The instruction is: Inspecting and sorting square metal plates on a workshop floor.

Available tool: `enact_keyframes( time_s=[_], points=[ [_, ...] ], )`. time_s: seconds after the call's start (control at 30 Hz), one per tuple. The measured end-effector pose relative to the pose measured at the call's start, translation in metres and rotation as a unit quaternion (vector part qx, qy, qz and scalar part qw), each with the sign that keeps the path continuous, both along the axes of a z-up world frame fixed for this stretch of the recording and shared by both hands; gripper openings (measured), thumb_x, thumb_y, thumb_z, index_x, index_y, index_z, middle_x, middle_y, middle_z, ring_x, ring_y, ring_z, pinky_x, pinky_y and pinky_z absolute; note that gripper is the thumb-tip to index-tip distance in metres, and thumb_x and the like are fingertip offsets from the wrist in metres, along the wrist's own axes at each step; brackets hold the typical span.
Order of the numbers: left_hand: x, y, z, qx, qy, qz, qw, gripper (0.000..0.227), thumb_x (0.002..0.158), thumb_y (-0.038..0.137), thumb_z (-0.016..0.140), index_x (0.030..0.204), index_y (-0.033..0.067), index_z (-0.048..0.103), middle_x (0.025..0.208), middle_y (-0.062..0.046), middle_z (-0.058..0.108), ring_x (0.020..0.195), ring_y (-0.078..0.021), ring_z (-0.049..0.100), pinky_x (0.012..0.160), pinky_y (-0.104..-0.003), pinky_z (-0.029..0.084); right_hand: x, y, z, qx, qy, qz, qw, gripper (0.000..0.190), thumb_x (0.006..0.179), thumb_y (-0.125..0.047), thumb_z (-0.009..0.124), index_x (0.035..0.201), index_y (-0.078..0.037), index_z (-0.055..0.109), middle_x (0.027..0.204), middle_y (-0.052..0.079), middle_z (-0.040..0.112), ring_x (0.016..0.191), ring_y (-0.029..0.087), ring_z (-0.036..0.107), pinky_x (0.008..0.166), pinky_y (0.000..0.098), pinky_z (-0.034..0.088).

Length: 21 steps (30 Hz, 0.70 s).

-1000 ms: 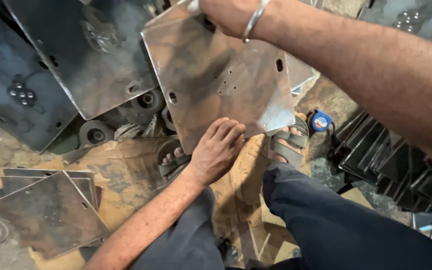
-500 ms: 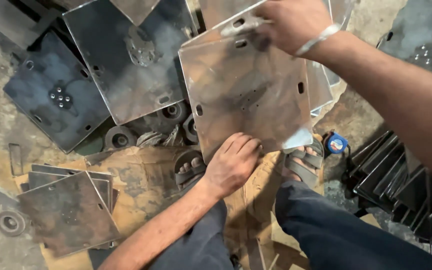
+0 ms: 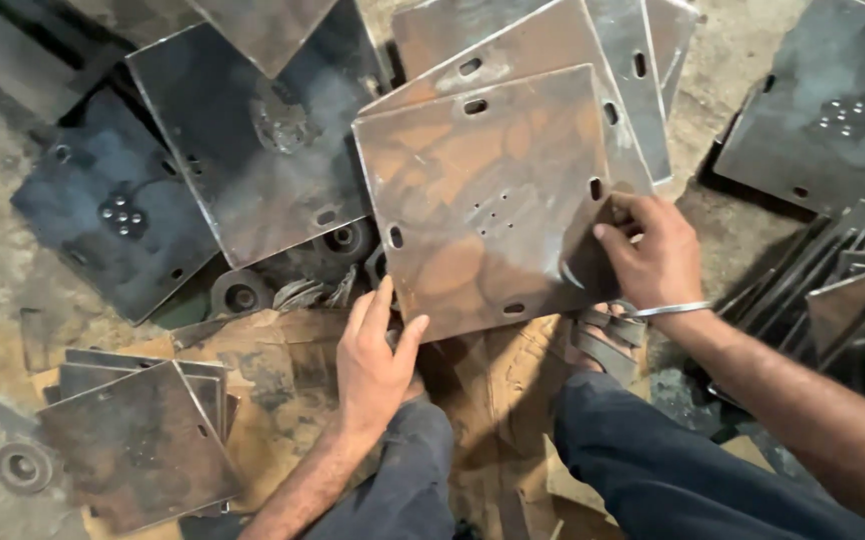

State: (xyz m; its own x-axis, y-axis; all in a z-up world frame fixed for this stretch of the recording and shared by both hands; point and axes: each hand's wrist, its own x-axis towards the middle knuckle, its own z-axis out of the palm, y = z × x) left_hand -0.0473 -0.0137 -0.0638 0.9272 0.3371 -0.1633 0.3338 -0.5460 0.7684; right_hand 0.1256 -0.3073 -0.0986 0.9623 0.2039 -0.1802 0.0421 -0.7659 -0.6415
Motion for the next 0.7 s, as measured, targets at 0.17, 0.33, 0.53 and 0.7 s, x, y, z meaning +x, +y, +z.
enact_keyframes(
  time_s=[0.17, 0.33, 0.53, 0.7],
  points=[
    [0.009, -0.005, 0.003, -0.024, 0.035, 0.013, 0.999, 0.057, 0.091, 0.018, 0.074, 0.141, -0.0021, 0.057, 0.111, -0.016, 0.066, 0.096, -0.0298, 0.068, 0.082, -0.038, 0.055, -0.002, -0.004, -0.007, -0.012, -0.003, -0.011, 1.0, 0.031, 0.084, -0.012, 0.081, 0.112, -0.002, 0.072, 0.096, 0.013, 0.069, 0.084, 0.026, 0.07, 0.078, 0.0377, 0.056],
    [0.006, -0.005, -0.008, -0.002, 0.03, 0.003, 1.0, 0.056, 0.09, 0.015, 0.074, 0.141, -0.0027, 0.056, 0.108, -0.016, 0.063, 0.095, -0.0302, 0.066, 0.083, -0.039, 0.054, -0.001, 0.003, -0.002, -0.014, 0.013, -0.026, 0.999, 0.029, 0.082, -0.011, 0.08, 0.108, -0.002, 0.073, 0.092, 0.013, 0.066, 0.082, 0.026, 0.069, 0.076, 0.0381, 0.055],
    [0.005, -0.003, -0.01, 0.006, 0.011, -0.011, 1.0, 0.055, 0.092, 0.016, 0.074, 0.141, -0.0026, 0.056, 0.111, -0.018, 0.062, 0.1, -0.0345, 0.064, 0.084, -0.041, 0.053, -0.004, -0.006, -0.017, -0.015, -0.021, 0.003, 1.0, 0.028, 0.084, -0.011, 0.082, 0.108, -0.001, 0.072, 0.095, 0.016, 0.067, 0.086, 0.03, 0.068, 0.077, 0.0402, 0.055],
    [0.002, -0.001, -0.013, -0.024, 0.005, 0.032, 0.999, 0.057, 0.091, 0.017, 0.076, 0.141, -0.0013, 0.055, 0.116, -0.018, 0.064, 0.107, -0.0354, 0.065, 0.091, -0.041, 0.053, -0.008, -0.007, -0.018, 0.036, 0.005, 0.005, 0.999, 0.03, 0.089, -0.008, 0.08, 0.117, 0.0, 0.073, 0.099, 0.015, 0.068, 0.086, 0.024, 0.069, 0.078, 0.0374, 0.055]
  ],
)
